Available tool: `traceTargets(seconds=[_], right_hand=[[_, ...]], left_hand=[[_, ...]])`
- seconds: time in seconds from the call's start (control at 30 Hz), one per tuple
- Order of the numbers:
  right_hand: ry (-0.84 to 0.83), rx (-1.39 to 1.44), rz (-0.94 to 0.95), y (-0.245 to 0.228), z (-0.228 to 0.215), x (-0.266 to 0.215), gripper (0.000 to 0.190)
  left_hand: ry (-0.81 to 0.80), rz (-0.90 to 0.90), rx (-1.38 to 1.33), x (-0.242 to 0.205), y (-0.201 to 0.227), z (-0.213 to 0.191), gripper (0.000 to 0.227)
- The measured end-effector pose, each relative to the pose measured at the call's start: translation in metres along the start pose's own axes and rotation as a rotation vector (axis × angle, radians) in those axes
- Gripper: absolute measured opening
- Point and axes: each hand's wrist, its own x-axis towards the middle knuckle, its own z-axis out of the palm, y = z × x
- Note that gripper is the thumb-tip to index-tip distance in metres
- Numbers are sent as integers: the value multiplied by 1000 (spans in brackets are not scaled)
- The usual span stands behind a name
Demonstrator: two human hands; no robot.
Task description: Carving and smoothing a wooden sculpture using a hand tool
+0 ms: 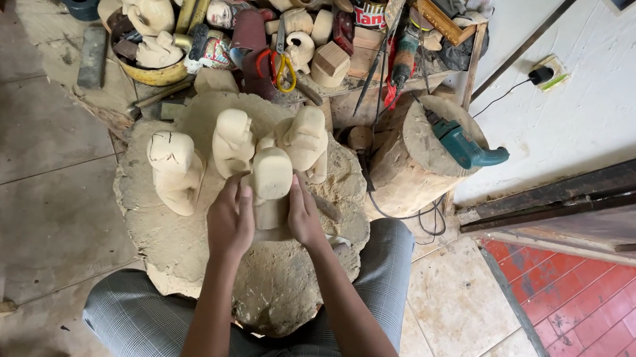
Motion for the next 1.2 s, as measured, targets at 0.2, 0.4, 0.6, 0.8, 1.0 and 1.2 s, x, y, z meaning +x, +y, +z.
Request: traceTargets(seconds=[0.2, 0.4, 0.6, 0.8, 1.0, 1.2], right_hand=[[-7, 5, -66, -14, 6, -9, 62], [46, 26, -151, 17, 4, -7, 57], [38, 84, -196, 7, 8, -11, 56], [76, 88, -221, 30, 11, -4, 47], [90, 74, -246, 37, 12, -4, 41], [81, 85, -273, 74, 23, 2, 38]], left_hand=[[24, 77, 351, 7, -6, 14, 58], [120, 165, 332, 6, 6, 25, 52], [143, 164, 171, 2, 25, 28, 47], [233, 215, 129, -4, 16, 39, 42], [290, 222, 156, -5, 12, 42, 42], [328, 250, 194, -8, -14, 48, 44]])
